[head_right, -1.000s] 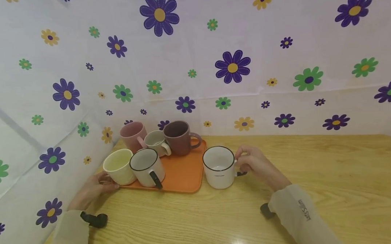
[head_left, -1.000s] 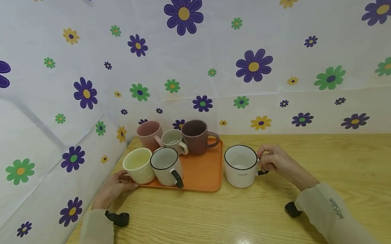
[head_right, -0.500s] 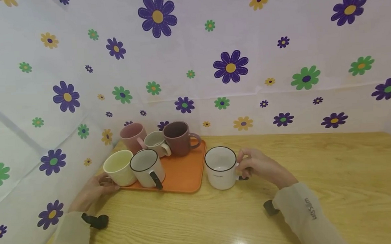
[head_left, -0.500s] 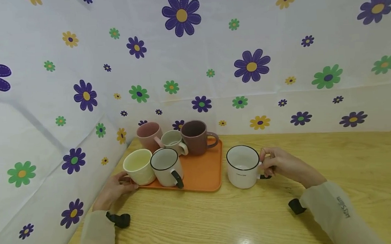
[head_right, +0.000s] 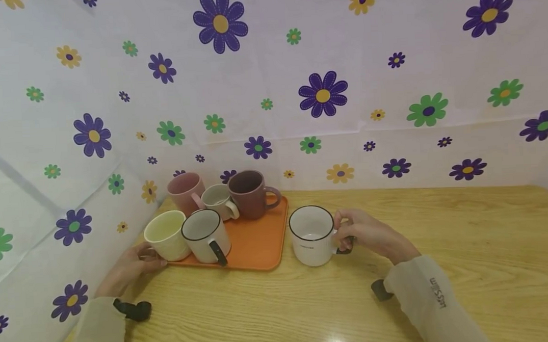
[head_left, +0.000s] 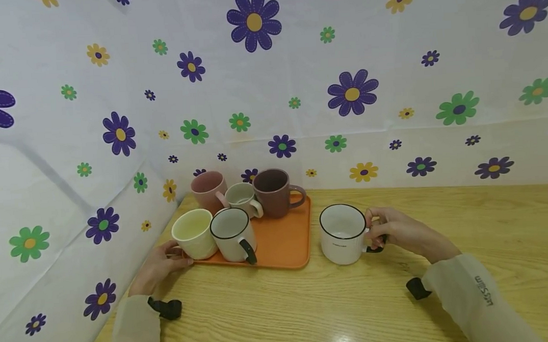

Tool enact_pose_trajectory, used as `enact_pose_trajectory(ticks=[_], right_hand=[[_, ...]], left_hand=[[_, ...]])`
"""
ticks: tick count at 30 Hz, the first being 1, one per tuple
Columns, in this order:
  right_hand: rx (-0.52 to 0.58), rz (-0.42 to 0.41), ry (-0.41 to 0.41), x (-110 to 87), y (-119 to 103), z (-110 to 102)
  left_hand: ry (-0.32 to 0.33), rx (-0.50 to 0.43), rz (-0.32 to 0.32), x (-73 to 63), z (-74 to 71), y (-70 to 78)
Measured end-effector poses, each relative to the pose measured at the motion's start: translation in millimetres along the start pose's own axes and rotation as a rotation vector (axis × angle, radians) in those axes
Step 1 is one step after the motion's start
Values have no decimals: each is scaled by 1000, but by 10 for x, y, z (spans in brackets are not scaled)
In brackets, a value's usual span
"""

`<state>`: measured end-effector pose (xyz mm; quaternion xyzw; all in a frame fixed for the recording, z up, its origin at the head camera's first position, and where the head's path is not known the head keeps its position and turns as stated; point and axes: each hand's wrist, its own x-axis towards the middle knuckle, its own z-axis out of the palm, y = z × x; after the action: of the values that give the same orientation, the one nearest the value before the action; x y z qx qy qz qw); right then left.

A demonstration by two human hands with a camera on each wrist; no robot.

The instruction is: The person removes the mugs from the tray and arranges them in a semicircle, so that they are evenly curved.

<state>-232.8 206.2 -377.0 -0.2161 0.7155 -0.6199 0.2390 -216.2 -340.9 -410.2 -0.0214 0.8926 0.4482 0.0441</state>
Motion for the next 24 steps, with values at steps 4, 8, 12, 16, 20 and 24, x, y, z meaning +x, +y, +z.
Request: enact_pose_trajectory(ticks=[4, 8, 12, 16, 20, 24], right_hand=[[14, -17, -54, 10, 16, -8], [15, -26, -71, 6, 17, -23], [10, -37, -83, -3, 11, -31], [-4, -19, -85, -19, 1, -35], [-22, 8, -85, -44, -4, -58], [-33, 6, -83, -68, -7, -73]], left_hand=[[2, -10, -5, 1, 7, -6], [1, 9, -1, 7, 9, -10], [-4, 21, 3, 16, 9, -22], [-5, 25, 10, 19, 9, -25], [-6, 27, 5, 1, 6, -3], [-5, 25, -10, -5, 5, 12]])
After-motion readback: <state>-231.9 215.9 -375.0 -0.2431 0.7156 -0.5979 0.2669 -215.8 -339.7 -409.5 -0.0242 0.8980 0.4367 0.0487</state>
